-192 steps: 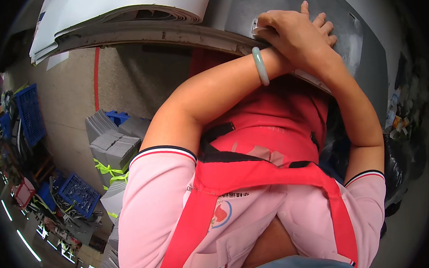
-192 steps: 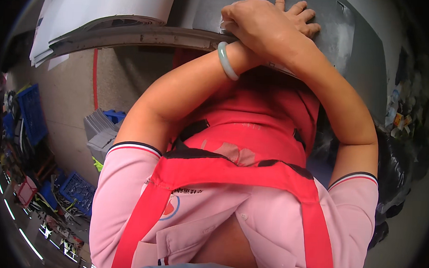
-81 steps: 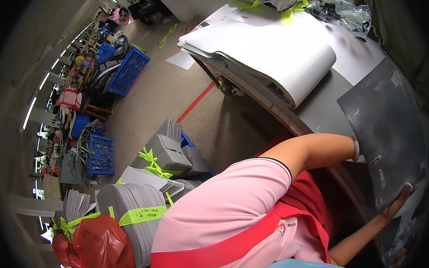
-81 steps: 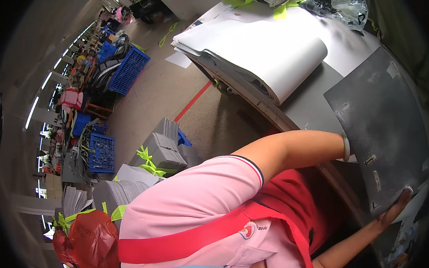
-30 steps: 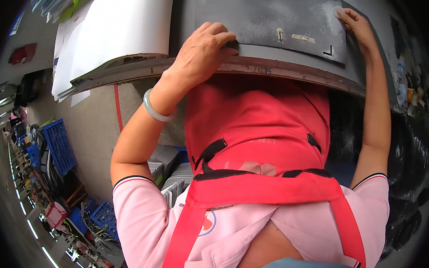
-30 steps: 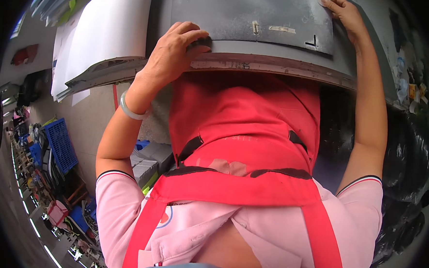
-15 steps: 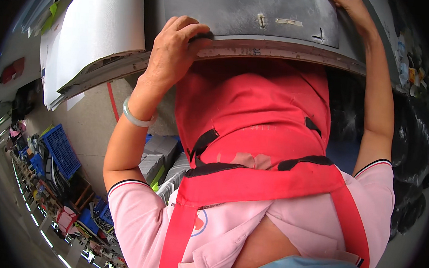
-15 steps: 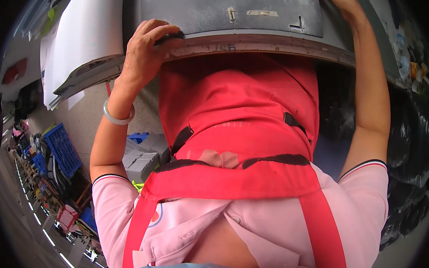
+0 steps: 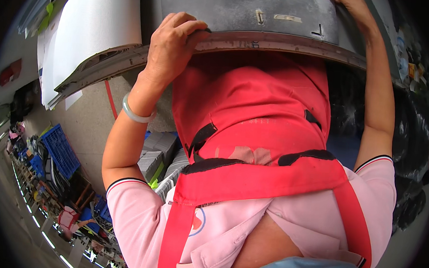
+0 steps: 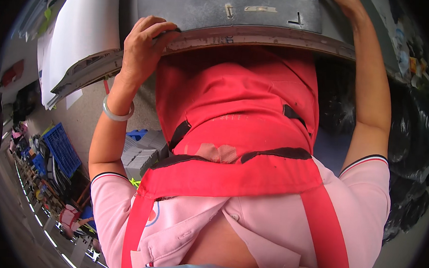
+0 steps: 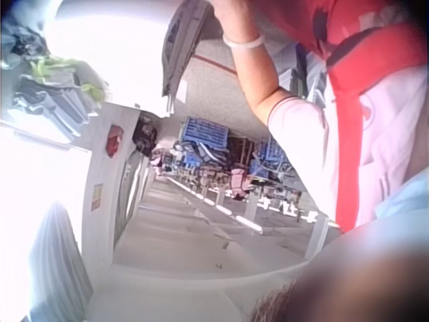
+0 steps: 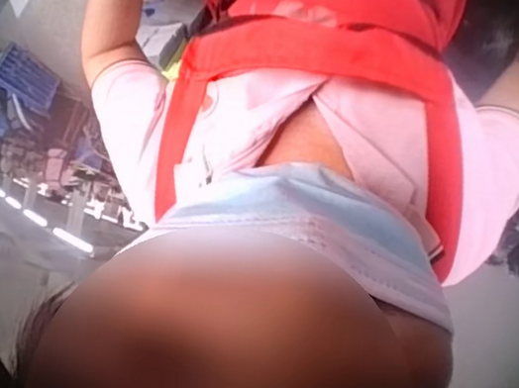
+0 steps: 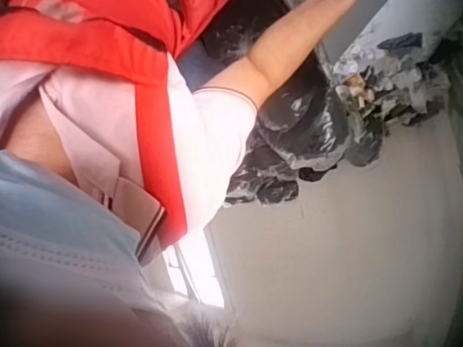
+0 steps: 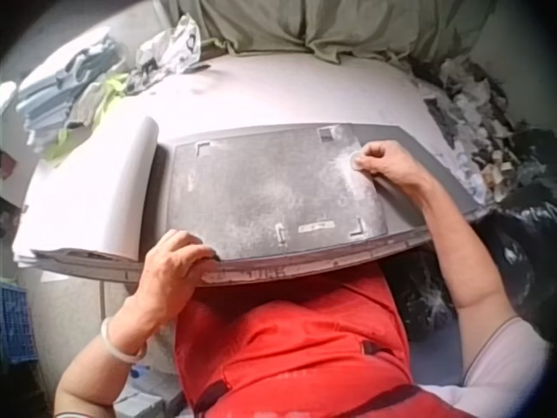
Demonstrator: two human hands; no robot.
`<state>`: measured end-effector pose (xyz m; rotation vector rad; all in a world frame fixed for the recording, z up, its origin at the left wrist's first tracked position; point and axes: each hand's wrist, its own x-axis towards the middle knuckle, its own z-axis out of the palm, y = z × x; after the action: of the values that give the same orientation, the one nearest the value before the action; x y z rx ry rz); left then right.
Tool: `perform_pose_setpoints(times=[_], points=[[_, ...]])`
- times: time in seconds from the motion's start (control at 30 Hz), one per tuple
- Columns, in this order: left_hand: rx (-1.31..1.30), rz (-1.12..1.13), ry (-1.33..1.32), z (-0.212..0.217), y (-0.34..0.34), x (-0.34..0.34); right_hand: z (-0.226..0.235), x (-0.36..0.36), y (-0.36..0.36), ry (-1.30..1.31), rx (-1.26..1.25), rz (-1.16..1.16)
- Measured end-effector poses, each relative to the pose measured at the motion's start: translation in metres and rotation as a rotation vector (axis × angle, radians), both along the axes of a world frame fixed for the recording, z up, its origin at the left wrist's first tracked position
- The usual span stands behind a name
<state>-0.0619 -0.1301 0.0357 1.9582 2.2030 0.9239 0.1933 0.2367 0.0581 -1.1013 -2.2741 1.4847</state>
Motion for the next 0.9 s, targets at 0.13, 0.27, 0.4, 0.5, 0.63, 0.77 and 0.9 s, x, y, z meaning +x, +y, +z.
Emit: perform_pose_setpoints(times=[0.13,0.27,0.4,0.5,0.63,0.77,0.9], points=[[-0.002,-0.025,-0.013,-0.002,0.004,0.001,-0.003,0.006,0.002,0.037,0.017,-0.008],[0.002,-0.010,-0.027,0.000,-0.001,0.001,-0.005,-0.001,-0.003,0.004,0.057,0.022],[0.011,-0.028,-0.007,0.000,0.000,0.001,-0.009,0.000,-0.004,0.034,0.033,0.004],[0.009,-0.027,-0.018,0.000,0.001,0.001,-0.009,0.001,-0.004,0.074,0.050,0.024],[-0.011,-0.030,-0.011,0.001,0.001,0.001,-0.015,0.002,-0.003,0.048,0.068,-0.001],[0.005,-0.037,-0.006,0.001,0.001,0.002,-0.009,0.001,-0.009,0.043,0.094,-0.046],[0.010,-0.050,0.008,0.000,0.001,0.001,-0.006,0.000,-0.014,0.003,0.092,-0.098]])
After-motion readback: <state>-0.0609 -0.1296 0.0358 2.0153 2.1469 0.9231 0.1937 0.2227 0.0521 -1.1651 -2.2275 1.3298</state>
